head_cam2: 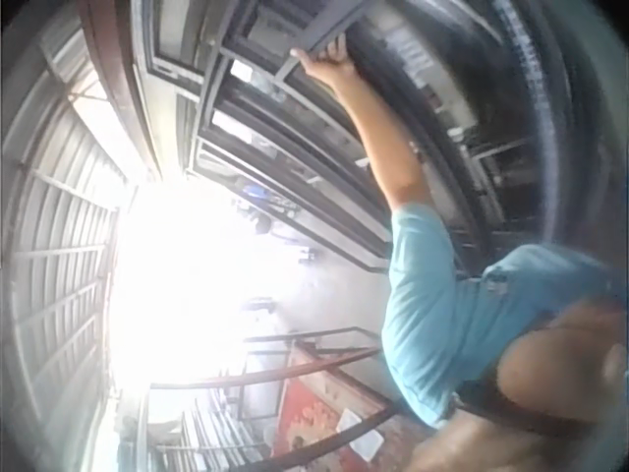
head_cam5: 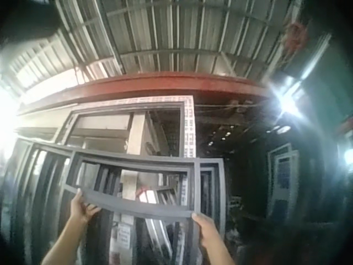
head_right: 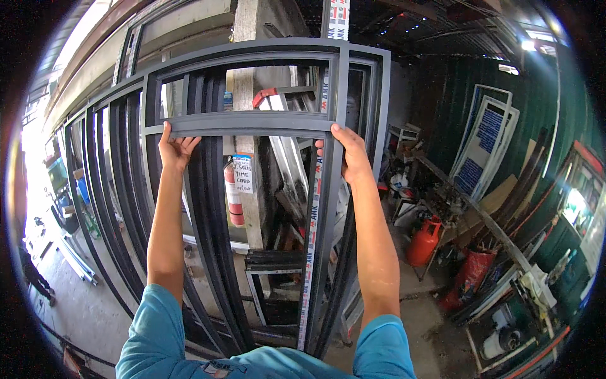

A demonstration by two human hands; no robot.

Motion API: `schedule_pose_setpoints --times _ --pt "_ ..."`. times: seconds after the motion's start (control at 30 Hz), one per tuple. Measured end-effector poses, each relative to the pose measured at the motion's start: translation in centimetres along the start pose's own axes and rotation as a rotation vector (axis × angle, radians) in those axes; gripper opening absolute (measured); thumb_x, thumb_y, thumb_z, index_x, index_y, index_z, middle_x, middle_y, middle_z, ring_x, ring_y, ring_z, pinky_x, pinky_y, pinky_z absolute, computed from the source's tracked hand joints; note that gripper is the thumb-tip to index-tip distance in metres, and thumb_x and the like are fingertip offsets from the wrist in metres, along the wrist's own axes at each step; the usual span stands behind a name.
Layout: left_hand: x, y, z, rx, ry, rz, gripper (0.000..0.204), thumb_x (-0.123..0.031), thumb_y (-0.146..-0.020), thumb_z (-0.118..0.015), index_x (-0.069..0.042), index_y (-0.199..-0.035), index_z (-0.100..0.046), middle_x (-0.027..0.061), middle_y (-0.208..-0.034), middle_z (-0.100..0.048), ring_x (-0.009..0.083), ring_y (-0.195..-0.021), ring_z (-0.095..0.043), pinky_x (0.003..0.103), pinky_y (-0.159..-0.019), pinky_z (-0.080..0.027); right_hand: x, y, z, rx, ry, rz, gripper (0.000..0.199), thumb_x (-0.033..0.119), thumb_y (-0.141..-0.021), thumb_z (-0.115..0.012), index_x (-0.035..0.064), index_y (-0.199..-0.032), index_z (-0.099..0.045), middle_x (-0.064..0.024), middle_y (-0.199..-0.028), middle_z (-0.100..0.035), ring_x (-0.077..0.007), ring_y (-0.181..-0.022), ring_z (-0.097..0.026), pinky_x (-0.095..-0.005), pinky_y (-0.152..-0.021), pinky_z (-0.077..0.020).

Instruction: The person uses a miter saw to cut a metal frame profile and then fits the cut piece into a larger window frame structure. They repeatedly adjust and align the frame components to ensure a proper fit within the assembly.

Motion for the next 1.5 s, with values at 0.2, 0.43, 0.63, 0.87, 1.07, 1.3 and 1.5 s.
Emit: schedule_pose_setpoints --times 0.2,0.43,0.63,0.87,1.07,1.3,1.5 --pt "0.1 -0.3 0.3 -0.013 0.001 0.011 0.059 -0.045 -0.091 -0.066 0.005 -0.12 -0.052 0.0225 -0.113 -0.065 0.0389 -0.103 -0.067 0.053 -0.085 -0.058 0.0 0.1 0.1 -0.057 -0.027 0.03 0.031 0.029 -0.089 -0.072 0.0004 -0.099 -0.065 -0.0112 -0.082 -0.07 -0.0182 -0.069 -0.07 -0.03 -0.063 -0.0599" --pt "0.2 -0.1 -0.2 0.004 -0.004 0.016 0.07 -0.046 -0.092 -0.065 0.007 -0.131 -0.042 0.0254 -0.125 -0.058 0.0437 -0.116 -0.059 0.058 -0.095 -0.051 -0.1 0.3 0.4 -0.002 0.043 0.136 0.041 0.038 -0.088 -0.073 0.0013 -0.105 -0.064 -0.0106 -0.089 -0.07 -0.0177 -0.074 -0.07 -0.029 -0.064 -0.0598" --pt "0.0 -0.6 0.3 0.018 -0.004 0.009 0.069 -0.047 -0.092 -0.065 0.006 -0.131 -0.043 0.0244 -0.126 -0.059 0.043 -0.118 -0.059 0.057 -0.099 -0.049 -0.7 1.1 -0.1 0.082 -0.194 0.07 0.077 0.067 -0.098 -0.029 -0.0002 -0.12 -0.059 -0.0107 -0.104 -0.069 -0.0224 -0.09 -0.07 -0.0349 -0.077 -0.0599" --pt "0.4 -0.8 0.6 0.023 0.026 0.044 0.064 -0.042 -0.09 -0.069 0.004 -0.129 -0.048 0.0202 -0.128 -0.059 0.0403 -0.117 -0.06 0.055 -0.094 -0.054 -0.6 0.5 0.6 -0.001 -0.066 0.056 0.06 0.059 -0.097 -0.047 0.0031 -0.112 -0.063 -0.0078 -0.093 -0.068 -0.017 -0.079 -0.068 -0.0317 -0.069 -0.0562" --pt "0.1 -1.3 0.9 0.041 -0.005 0.012 0.072 -0.047 -0.091 -0.066 0.006 -0.133 -0.041 0.0218 -0.127 -0.059 0.041 -0.119 -0.058 0.057 -0.101 -0.048 0.9 -0.1 -0.1 -0.067 0.097 0.063 0.048 0.048 -0.094 -0.061 0.0021 -0.105 -0.064 -0.0084 -0.088 -0.068 -0.0148 -0.074 -0.068 -0.0291 -0.062 -0.0556" --pt "2.0 -0.4 0.5 0.054 0.052 -0.007 0.078 -0.053 -0.088 -0.067 0.002 -0.136 -0.039 0.02 -0.137 -0.051 0.0391 -0.123 -0.056 0.055 -0.101 -0.048 0.1 -0.5 -0.2 -0.143 0.155 0.139 0.04 0.038 -0.089 -0.072 0.0014 -0.102 -0.064 -0.0061 -0.081 -0.067 -0.0109 -0.065 -0.066 -0.024 -0.057 -0.0549" --pt "3.6 0.2 -1.6 0.06 0.018 0.008 0.057 -0.048 -0.091 -0.066 -0.002 -0.121 -0.051 0.0171 -0.115 -0.065 0.0352 -0.111 -0.064 0.05 -0.094 -0.054 -0.2 -0.4 0.7 -0.083 0.146 0.034 0.043 0.028 -0.082 -0.078 -0.0009 -0.11 -0.062 -0.0092 -0.093 -0.068 -0.0146 -0.071 -0.066 -0.0279 -0.064 -0.0563"
Point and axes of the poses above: each hand's wrist, its own y-axis away from the middle knuckle, its own z-axis out of the back of the hand, x = y × z, the point moved 8 cm from there along -y, towards the middle knuckle
